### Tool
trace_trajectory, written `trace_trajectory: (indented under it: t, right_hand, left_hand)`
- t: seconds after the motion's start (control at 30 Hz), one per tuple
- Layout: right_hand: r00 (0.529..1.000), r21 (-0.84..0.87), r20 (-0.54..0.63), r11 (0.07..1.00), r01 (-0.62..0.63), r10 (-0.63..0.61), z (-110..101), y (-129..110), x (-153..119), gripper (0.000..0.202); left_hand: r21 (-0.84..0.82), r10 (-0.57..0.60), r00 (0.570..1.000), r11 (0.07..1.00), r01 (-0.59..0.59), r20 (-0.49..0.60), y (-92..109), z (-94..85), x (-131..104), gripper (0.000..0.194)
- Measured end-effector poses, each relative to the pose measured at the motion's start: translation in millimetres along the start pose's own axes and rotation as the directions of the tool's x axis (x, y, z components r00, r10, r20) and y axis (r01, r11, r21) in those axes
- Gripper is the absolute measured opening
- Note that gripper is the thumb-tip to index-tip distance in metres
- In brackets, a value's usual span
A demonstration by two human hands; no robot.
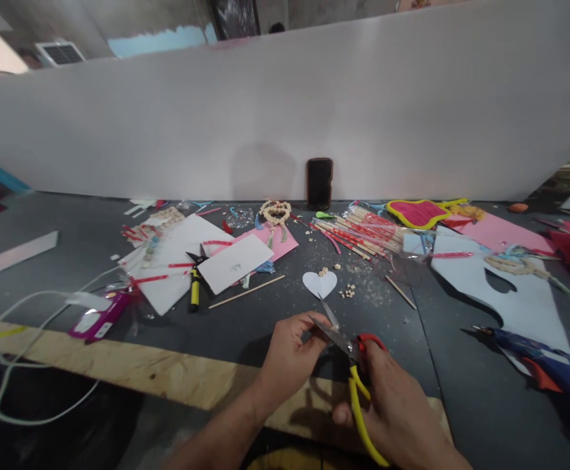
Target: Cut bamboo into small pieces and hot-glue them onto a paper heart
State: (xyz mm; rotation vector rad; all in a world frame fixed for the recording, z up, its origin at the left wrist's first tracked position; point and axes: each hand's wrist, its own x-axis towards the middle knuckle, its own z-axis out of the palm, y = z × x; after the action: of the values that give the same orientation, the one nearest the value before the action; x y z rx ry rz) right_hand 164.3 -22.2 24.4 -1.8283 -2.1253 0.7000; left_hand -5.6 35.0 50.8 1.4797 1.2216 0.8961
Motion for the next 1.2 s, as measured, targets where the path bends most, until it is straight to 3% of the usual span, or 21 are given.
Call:
trace_trajectory:
  t: [0.23, 0.37, 0.5, 0.67, 0.9, 1.2]
  right_hand:
    - [1.000, -0.013, 0.024, 1.000, 0.016, -0.016, -3.0, -0.4, 0.6, 0.049]
    - [0.994, -0.011, -0.052, 0.995, 0.100, -0.100, 1.0, 5.2, -0.4, 0.054]
    - [0.976, 0.039, -0.116, 0.981, 0.188, -0.183, 5.8, 8.0, -0.6, 0.052]
    - [0.986, 0.061, -0.120, 0.990, 0.126, -0.118, 5.8, 4.6, 0.9, 0.047]
    - [0.966, -0.087, -0.211, 0.987, 0.136, -0.151, 14.1, 7.5, 3.3, 0.028]
    - [0.983, -0.104, -0.146, 0.990, 0.095, -0.110, 11.5, 6.8, 2.9, 0.023]
  left_hand:
    - [-0.150, -0.083, 0.996, 0.985, 0.088, 0.039, -3.2, 3.5, 0.6, 0.006]
    - [-0.197, -0.087, 0.993, 0.975, 0.101, 0.082, -0.3, 2.8, 1.3, 0.010]
    - [-0.160, -0.078, 0.995, 0.983, 0.087, 0.059, 2.2, 2.5, 0.3, 0.010]
    - [-0.116, -0.052, 0.998, 0.992, 0.056, 0.031, -0.7, 2.4, -0.6, 0.010]
    - [-0.093, -0.038, 0.999, 0.995, 0.041, 0.030, 0.1, 3.4, -2.9, 0.010]
    - [-0.072, -0.007, 1.000, 0.997, 0.007, -0.003, -1.2, 3.8, -2.8, 0.011]
